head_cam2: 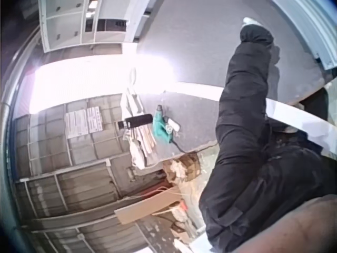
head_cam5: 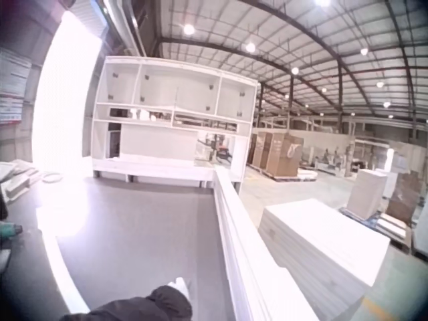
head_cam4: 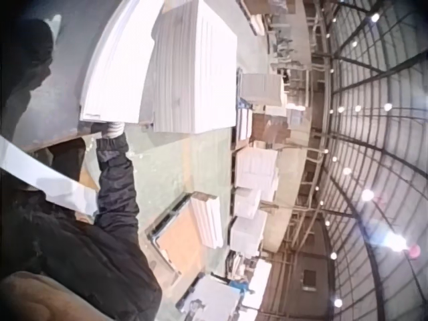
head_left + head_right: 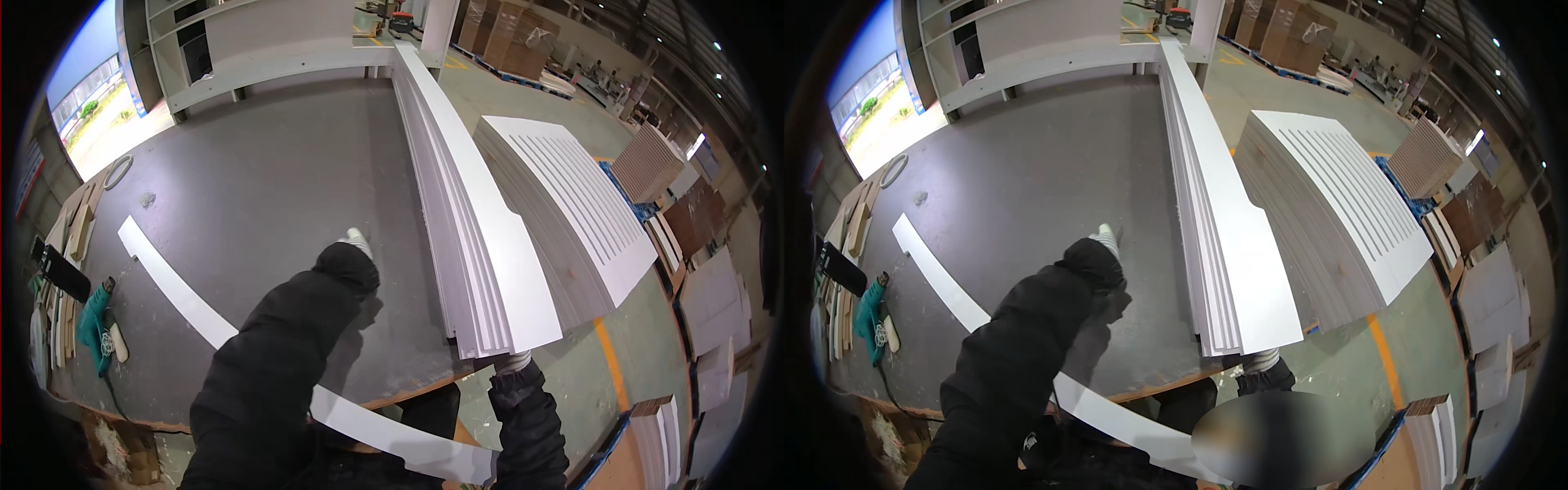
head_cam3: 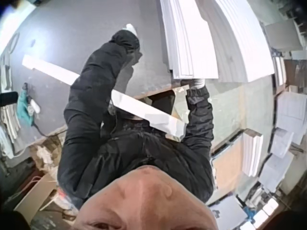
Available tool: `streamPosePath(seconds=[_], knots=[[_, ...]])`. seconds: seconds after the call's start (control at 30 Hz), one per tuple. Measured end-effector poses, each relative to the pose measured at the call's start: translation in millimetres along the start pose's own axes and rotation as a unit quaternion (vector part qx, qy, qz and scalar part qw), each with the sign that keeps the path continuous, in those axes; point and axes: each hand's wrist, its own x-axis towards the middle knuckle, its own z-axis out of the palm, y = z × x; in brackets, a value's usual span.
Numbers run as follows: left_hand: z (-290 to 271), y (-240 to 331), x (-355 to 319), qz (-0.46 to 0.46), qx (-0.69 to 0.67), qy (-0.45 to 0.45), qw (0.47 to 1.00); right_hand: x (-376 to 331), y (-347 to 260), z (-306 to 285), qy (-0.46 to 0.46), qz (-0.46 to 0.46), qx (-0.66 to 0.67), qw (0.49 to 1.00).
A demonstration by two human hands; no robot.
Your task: Scraping and smoothing the edges of white furniture components using a manual hand scraper at a workbench.
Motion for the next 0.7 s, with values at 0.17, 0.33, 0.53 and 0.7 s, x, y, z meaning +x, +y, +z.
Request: streamPosePath(seconds=[0.17, 0.33, 0.53, 0.7], knots=[[-19, -46, -4, 0.1, -0.067, -0.087, 0.989, -2, 23, 25, -0.089, 0.009, 0.071, 0.993], [38, -40, -17, -0.012, -0.534, -0.21, 0.819, 3, 91, 40, -0.037, -0.021, -0.036, 0.998], [2, -134, -4, 0.037, -0.499, -0.223, 0.837, 28, 155, 91, -0.047, -0.016, -0.167, 0.985], [-17, -220, 16, 0.077, -0.47, -0.241, 0.845, 40, 161, 156, -0.101, -0.018, -0.242, 0.965]])
